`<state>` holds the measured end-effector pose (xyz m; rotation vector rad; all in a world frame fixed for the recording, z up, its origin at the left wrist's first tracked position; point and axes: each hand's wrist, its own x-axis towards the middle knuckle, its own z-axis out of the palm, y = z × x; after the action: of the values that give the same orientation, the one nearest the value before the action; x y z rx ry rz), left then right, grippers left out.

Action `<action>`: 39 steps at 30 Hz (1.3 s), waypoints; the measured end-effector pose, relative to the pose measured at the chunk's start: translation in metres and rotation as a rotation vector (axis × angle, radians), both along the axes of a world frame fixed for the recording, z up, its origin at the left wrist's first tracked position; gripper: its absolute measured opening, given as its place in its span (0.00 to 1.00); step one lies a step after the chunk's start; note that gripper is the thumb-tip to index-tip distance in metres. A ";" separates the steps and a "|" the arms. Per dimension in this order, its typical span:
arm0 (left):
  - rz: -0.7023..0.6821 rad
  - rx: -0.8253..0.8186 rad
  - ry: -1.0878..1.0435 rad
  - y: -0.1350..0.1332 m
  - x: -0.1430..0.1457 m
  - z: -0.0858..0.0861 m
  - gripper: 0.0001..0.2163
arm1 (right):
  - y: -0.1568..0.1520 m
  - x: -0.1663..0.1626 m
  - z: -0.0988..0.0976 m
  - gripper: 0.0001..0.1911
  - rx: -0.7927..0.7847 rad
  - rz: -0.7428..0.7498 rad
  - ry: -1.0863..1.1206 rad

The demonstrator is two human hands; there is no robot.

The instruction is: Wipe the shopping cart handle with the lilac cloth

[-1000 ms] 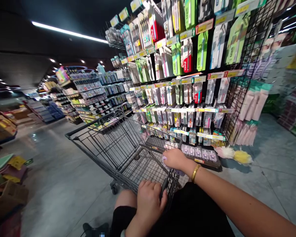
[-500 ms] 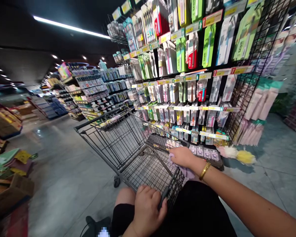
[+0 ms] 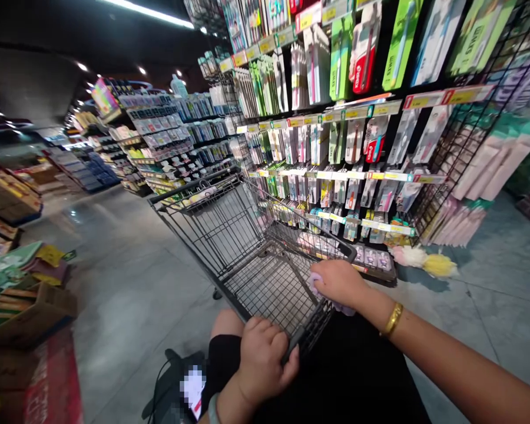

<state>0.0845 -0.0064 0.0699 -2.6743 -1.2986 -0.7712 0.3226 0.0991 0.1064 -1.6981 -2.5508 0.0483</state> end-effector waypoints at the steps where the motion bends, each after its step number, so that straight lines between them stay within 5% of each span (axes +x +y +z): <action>1: -0.008 0.000 0.009 0.000 0.000 0.000 0.12 | -0.006 -0.005 0.000 0.07 -0.001 0.006 0.010; 8: -0.055 0.052 0.016 0.005 -0.004 -0.001 0.13 | -0.040 -0.040 0.001 0.06 -0.054 0.301 0.113; 14: -0.068 0.139 -0.031 0.007 -0.001 0.000 0.11 | -0.015 0.001 -0.005 0.05 0.044 0.071 0.062; 20: -0.076 0.191 -0.074 0.007 -0.007 -0.005 0.10 | -0.021 -0.009 -0.005 0.05 0.126 0.019 0.102; 30: -0.133 0.233 -0.091 0.010 -0.029 -0.002 0.11 | -0.060 -0.083 -0.002 0.07 0.037 0.288 0.252; 39: -0.069 0.179 -0.037 0.018 -0.053 0.000 0.09 | -0.015 -0.053 -0.007 0.05 0.099 0.184 0.220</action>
<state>0.0312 0.0116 0.0698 -2.5857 -1.0933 -0.9028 0.2700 0.0841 0.0990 -1.3396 -2.4909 0.1113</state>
